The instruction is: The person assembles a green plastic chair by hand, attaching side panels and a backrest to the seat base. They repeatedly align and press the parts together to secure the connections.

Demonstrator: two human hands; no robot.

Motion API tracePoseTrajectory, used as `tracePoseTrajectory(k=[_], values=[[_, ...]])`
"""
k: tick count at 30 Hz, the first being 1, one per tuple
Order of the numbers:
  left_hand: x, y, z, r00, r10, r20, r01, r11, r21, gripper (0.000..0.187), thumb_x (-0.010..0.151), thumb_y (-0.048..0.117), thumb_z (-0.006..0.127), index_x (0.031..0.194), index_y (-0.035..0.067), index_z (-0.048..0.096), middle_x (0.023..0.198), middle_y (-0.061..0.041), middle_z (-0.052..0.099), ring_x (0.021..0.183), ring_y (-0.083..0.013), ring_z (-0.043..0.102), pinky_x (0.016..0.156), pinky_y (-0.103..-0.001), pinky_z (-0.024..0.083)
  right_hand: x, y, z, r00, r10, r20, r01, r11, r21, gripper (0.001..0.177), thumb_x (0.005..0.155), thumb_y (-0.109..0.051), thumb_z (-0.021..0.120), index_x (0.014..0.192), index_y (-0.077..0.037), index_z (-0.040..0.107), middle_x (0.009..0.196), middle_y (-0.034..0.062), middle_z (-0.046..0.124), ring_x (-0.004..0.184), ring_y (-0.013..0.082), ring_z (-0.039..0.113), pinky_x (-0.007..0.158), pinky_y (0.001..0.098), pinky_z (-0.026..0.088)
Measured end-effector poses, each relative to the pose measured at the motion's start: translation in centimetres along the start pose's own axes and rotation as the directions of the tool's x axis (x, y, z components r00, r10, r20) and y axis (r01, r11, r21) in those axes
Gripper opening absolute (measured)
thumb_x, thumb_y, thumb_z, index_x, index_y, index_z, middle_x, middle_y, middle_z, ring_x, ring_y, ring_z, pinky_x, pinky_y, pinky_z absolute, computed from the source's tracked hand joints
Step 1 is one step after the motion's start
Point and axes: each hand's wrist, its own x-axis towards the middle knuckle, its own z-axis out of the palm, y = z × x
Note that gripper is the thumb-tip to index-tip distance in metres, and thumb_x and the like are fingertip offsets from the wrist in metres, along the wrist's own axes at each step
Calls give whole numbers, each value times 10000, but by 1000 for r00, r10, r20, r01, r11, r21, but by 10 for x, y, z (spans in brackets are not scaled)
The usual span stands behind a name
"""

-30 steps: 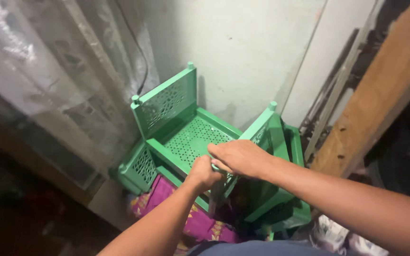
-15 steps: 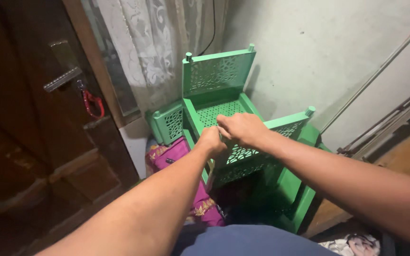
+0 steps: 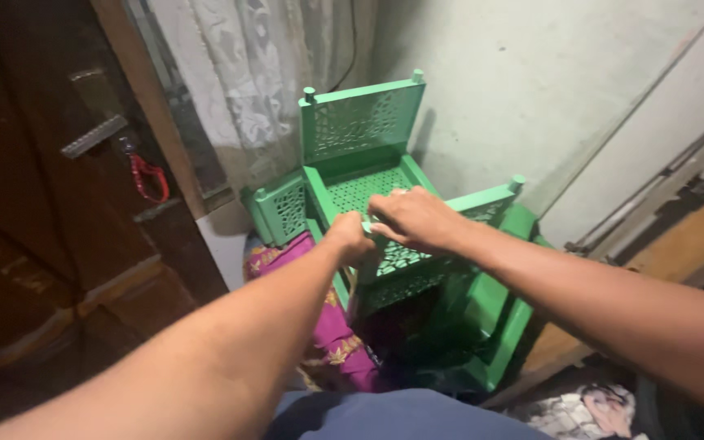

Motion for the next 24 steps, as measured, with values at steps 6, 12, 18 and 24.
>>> tracePoseTrajectory(k=[6, 12, 18, 24], values=[[-7, -5, -16, 998, 55, 15, -55, 997, 49, 440, 744, 275, 995, 1014, -38, 847, 1051, -243, 884, 989, -345, 901, 845, -460, 721, 15, -11, 12, 942, 306, 135, -295, 951, -96, 344, 1163, -464, 644, 1212, -125, 662, 880, 232, 774, 895, 516, 727, 830, 642, 564], [-5, 5, -10, 994, 87, 65, -88, 996, 14, 401, 713, 264, 991, 977, -1, 847, 1005, -211, 893, 937, -309, 907, 810, -447, 719, 10, -6, 18, 981, 195, 7, -194, 979, -63, 342, 1076, -367, 706, 1180, -44, 668, 877, 256, 769, 923, 501, 756, 813, 629, 582], [-10, -5, -14, 986, 116, 122, -106, 990, -89, 458, 704, 266, 986, 1057, 37, 807, 986, -185, 866, 888, -320, 894, 751, -471, 725, 27, -27, 25, 830, 548, 100, -535, 835, -131, 347, 1002, -415, 742, 1048, -71, 751, 966, 251, 797, 970, 504, 768, 808, 650, 589], [10, -20, -16, 896, 375, 237, -385, 923, -7, 581, 665, 357, 1059, 1118, 33, 895, 1084, -210, 897, 1003, -339, 872, 909, -467, 686, 24, -40, 14, 787, 615, 42, -600, 781, -175, 390, 1143, -425, 664, 1182, -39, 696, 932, 251, 803, 948, 514, 774, 831, 659, 597]])
